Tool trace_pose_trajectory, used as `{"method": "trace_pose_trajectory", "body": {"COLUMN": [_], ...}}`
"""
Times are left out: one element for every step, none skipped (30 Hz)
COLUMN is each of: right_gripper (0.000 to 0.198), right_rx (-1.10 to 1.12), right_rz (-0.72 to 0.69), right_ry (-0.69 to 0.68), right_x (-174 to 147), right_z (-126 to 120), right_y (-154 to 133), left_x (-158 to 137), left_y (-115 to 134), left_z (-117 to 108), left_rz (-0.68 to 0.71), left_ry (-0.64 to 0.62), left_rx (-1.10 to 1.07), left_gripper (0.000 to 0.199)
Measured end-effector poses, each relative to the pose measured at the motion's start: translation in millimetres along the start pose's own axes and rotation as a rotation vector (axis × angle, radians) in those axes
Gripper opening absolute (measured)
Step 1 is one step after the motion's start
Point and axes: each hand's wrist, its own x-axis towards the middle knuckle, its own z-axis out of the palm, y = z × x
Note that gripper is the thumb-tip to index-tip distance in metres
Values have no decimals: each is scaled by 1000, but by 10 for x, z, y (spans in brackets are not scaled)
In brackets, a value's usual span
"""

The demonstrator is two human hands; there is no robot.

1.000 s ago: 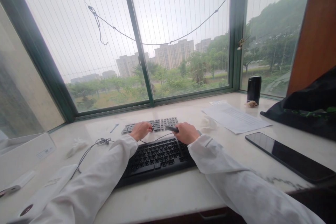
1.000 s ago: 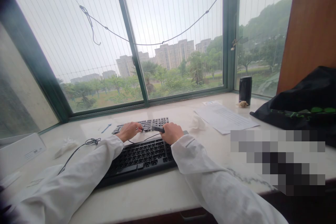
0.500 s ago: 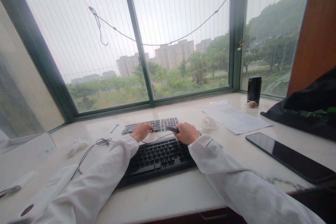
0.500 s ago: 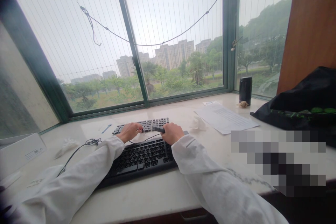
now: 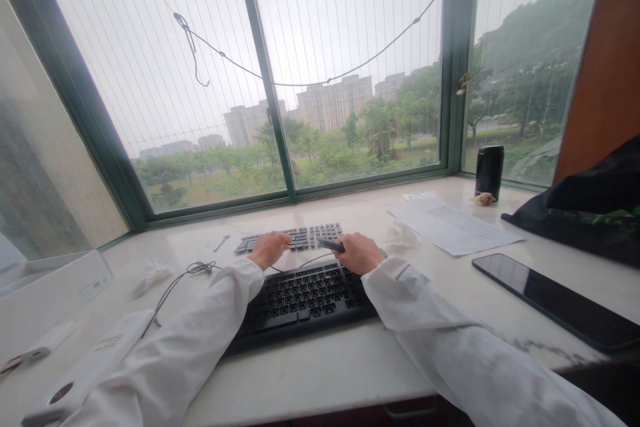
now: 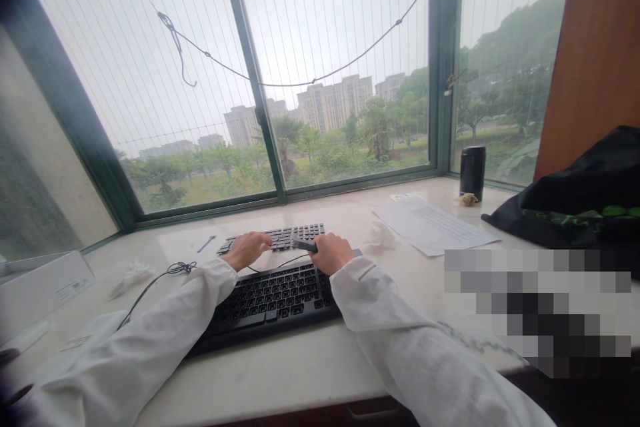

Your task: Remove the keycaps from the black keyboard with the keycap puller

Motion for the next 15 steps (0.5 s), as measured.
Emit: {"method": "trace_pose_trajectory", "body": {"right_gripper": [28, 28, 29, 29, 30, 31, 31, 33, 35, 37, 40, 44, 47, 49, 51], "right_rx": [4, 9, 16, 26, 41, 62, 89, 126, 173, 230, 299, 377, 463, 553, 646], "right_rz": [0, -3, -5, -8, -14, -20, -30, -45, -65, -88, -105, -114, -114, -103, -87], "right_ry": [3, 7, 12, 18, 25, 35, 46, 65, 90, 123, 159, 194, 227, 250, 260], "right_x": [1, 2, 4, 6, 9, 11, 13, 12, 10, 5, -3, -12, -24, -36, -50], "right_z": [2, 4, 5, 5, 2, -2, -7, -14, -21, -28, -32, -34, -32, -26, -17], "right_y": [2, 5, 7, 9, 8, 5, -2, -15, -33, -56, -84, -116, -150, -188, -228], "left_x": [-27, -63, -107, -161, -225, -301, -388, -484, -587, -695, -803, -909, -1008, -1097, -1175], "left_y": [3, 6, 10, 18, 30, 49, 75, 109, 149, 193, 241, 288, 332, 371, 403], "left_z": [-31, -66, -103, -142, -183, -225, -268, -309, -349, -385, -415, -436, -445, -443, -428], "left_rz": [1, 9, 23, 44, 71, 99, 132, 163, 206, 260, 296, 331, 357, 386, 412], "left_ry": [13, 30, 48, 67, 84, 98, 108, 118, 110, 86, 79, 74, 78, 79, 86], "left_rx": [-4, -14, -27, -46, -67, -89, -112, -135, -163, -188, -204, -212, -211, -208, -214], "left_gripper": [19, 19, 20, 20, 21, 22, 23, 25, 28, 30, 31, 33, 36, 37, 38]}}
